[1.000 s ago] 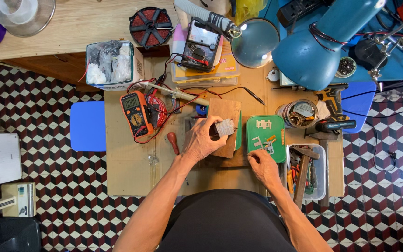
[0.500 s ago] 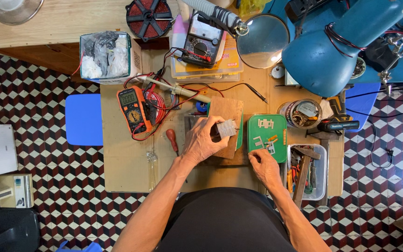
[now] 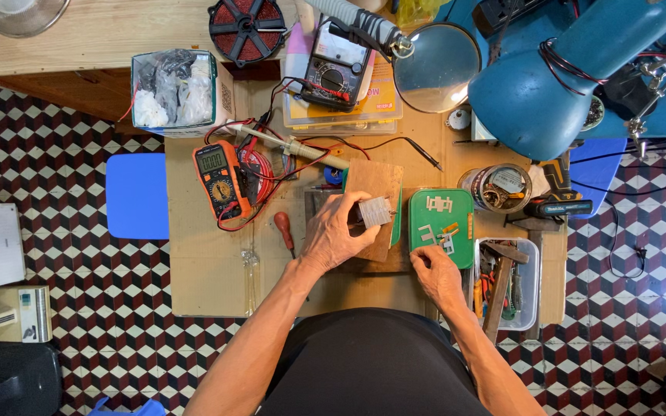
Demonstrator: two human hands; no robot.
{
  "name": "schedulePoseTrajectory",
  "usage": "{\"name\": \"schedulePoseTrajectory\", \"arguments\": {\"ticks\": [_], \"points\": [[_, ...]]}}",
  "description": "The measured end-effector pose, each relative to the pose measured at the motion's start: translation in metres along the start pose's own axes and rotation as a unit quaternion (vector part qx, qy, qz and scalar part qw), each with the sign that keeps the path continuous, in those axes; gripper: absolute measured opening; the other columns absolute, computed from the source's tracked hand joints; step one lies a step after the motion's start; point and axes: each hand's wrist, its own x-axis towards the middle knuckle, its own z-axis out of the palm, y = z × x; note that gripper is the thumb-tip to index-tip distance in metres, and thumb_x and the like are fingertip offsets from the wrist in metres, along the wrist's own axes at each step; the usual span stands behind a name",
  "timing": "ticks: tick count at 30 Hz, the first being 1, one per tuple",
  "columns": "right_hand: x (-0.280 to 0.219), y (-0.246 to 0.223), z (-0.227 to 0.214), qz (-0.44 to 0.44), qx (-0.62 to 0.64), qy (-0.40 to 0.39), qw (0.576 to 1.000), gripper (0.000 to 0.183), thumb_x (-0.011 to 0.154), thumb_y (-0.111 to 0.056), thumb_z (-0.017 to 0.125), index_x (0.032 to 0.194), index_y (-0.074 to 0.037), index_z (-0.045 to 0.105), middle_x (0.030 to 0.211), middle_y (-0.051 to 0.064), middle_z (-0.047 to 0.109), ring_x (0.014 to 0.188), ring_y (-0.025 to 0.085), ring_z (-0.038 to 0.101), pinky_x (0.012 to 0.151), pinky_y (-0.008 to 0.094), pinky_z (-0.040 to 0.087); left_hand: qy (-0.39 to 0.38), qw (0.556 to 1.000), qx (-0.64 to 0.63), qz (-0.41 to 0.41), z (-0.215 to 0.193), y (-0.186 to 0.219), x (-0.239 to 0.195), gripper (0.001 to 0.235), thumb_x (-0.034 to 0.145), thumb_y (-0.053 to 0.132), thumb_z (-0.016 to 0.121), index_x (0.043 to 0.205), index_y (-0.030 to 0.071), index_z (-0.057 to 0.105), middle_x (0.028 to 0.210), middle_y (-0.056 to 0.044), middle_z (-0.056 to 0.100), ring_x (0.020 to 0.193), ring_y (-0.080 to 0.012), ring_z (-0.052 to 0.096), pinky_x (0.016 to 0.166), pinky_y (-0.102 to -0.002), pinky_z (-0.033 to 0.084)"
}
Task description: The person uses a small screwdriver to adjust components on a small electronic device held in the left hand. The person repeatedly picks up the device, turns it, and makes small adjustments with the screwdriver. The device is placed on a wooden block on the workbench between adjustments.
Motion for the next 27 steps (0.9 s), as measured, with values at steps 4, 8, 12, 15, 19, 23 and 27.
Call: {"name": "schedulePoseTrajectory", "arguments": {"ticks": [4, 8, 12, 15, 19, 23, 27], "points": [[0.000, 0.002, 0.000, 0.003, -0.001, -0.001, 1.000, 0.021, 0.093, -0.024, 0.065, 0.102, -0.007, 0.073, 0.101, 0.010, 0.070, 0.089, 0.025, 0.068, 0.085, 0.035, 0.053, -0.038, 0.999, -0.022, -0.019, -0.003, -0.008, -0.001, 0.074, 0.076, 0.042, 0.084, 0.135, 0.016, 0.050, 0.124, -0.013, 0.066, 0.118, -0.0313, 0.063, 0.098, -0.046, 0.053], [0.000, 0.004, 0.003, 0.002, -0.004, 0.000, 1.000, 0.022, 0.092, -0.024, 0.066, 0.103, -0.007, 0.074, 0.101, 0.011, 0.070, 0.089, 0.026, 0.068, 0.085, 0.036, 0.053, -0.069, 0.996, 0.000, -0.051, -0.003, -0.012, -0.001, 0.064, 0.079, 0.041, 0.081, 0.133, 0.019, 0.054, 0.128, -0.014, 0.064, 0.118, -0.0314, 0.065, 0.099, -0.045, 0.055], [0.002, 0.007, 0.004, 0.007, -0.006, 0.000, 1.000, 0.022, 0.092, -0.025, 0.066, 0.103, -0.007, 0.074, 0.102, 0.010, 0.070, 0.089, 0.026, 0.068, 0.085, 0.036, 0.053, -0.066, 0.996, 0.008, -0.055, -0.001, -0.011, 0.000, 0.060, 0.082, 0.041, 0.080, 0.132, 0.019, 0.055, 0.128, -0.014, 0.064, 0.118, -0.0313, 0.065, 0.098, -0.045, 0.055], [0.001, 0.002, 0.002, 0.006, -0.001, -0.001, 1.000, 0.023, 0.092, -0.025, 0.065, 0.103, -0.006, 0.074, 0.103, 0.011, 0.070, 0.090, 0.026, 0.068, 0.086, 0.036, 0.053, -0.074, 0.995, 0.005, -0.064, -0.002, -0.011, 0.000, 0.060, 0.082, 0.041, 0.080, 0.132, 0.020, 0.055, 0.129, -0.013, 0.064, 0.119, -0.0310, 0.065, 0.099, -0.045, 0.055], [-0.008, -0.025, -0.011, -0.014, 0.006, 0.016, 1.000, 0.026, 0.092, -0.025, 0.067, 0.109, -0.005, 0.072, 0.106, 0.013, 0.069, 0.090, 0.027, 0.068, 0.085, 0.037, 0.053, -0.082, 0.996, -0.031, -0.028, -0.012, -0.016, 0.000, 0.068, 0.082, 0.035, 0.078, 0.141, 0.016, 0.050, 0.132, -0.017, 0.064, 0.122, -0.0351, 0.063, 0.101, -0.046, 0.052], [-0.021, -0.077, -0.027, -0.085, 0.018, 0.080, 0.993, 0.034, 0.093, -0.027, 0.069, 0.117, -0.005, 0.067, 0.107, 0.013, 0.068, 0.092, 0.026, 0.069, 0.084, 0.034, 0.055, -0.101, 0.987, -0.119, -0.047, -0.022, -0.025, 0.002, 0.051, 0.093, 0.025, 0.061, 0.141, 0.012, 0.054, 0.134, -0.016, 0.069, 0.120, -0.0313, 0.067, 0.101, -0.042, 0.052], [-0.015, -0.133, -0.028, -0.117, -0.039, 0.106, 0.987, 0.050, 0.086, -0.030, 0.078, 0.124, -0.002, 0.061, 0.111, 0.017, 0.063, 0.097, 0.031, 0.066, 0.084, 0.040, 0.053, -0.085, 0.984, -0.134, -0.086, -0.020, -0.021, 0.005, 0.031, 0.099, 0.024, 0.057, 0.126, 0.010, 0.065, 0.113, -0.013, 0.077, 0.102, -0.0249, 0.076, 0.086, -0.038, 0.058]]}}
